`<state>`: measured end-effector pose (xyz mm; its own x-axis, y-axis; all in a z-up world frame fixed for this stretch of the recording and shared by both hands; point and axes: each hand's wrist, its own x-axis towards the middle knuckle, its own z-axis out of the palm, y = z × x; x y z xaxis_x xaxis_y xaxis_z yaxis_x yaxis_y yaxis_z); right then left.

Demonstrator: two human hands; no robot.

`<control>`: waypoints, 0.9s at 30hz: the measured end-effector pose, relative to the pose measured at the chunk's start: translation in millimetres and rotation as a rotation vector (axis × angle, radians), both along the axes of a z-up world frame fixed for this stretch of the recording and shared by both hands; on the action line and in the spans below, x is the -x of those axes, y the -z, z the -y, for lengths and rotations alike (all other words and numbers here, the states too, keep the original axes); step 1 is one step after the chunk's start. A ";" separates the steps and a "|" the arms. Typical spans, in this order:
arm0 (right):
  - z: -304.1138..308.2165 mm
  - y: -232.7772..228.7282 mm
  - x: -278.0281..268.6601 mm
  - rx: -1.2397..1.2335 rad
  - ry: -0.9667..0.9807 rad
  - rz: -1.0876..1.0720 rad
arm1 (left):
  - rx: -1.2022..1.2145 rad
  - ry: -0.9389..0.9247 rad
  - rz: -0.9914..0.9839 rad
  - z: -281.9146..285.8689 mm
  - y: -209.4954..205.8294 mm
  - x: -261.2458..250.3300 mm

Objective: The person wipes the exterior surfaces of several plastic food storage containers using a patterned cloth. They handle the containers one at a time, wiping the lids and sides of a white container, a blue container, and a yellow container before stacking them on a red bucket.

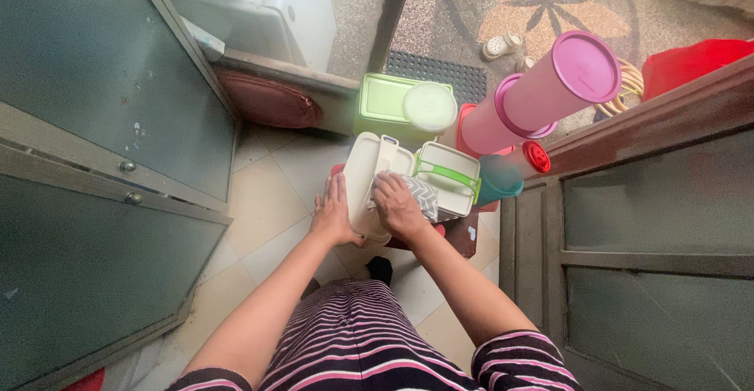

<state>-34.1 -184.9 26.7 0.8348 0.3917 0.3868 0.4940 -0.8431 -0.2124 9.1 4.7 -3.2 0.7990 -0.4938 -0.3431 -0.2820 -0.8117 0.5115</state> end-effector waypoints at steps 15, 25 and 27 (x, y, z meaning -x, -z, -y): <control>-20.3 19.2 78.5 0.129 -0.232 -0.071 | 0.015 0.005 0.010 -0.4 8.0 0.2; -2.9 2.6 32.7 0.005 -0.124 -0.040 | 0.005 -0.012 -0.035 0.0 -6.3 0.5; 0.0 -0.4 18.7 -0.048 -0.103 -0.049 | -0.011 -0.006 -0.054 -0.7 -9.0 1.5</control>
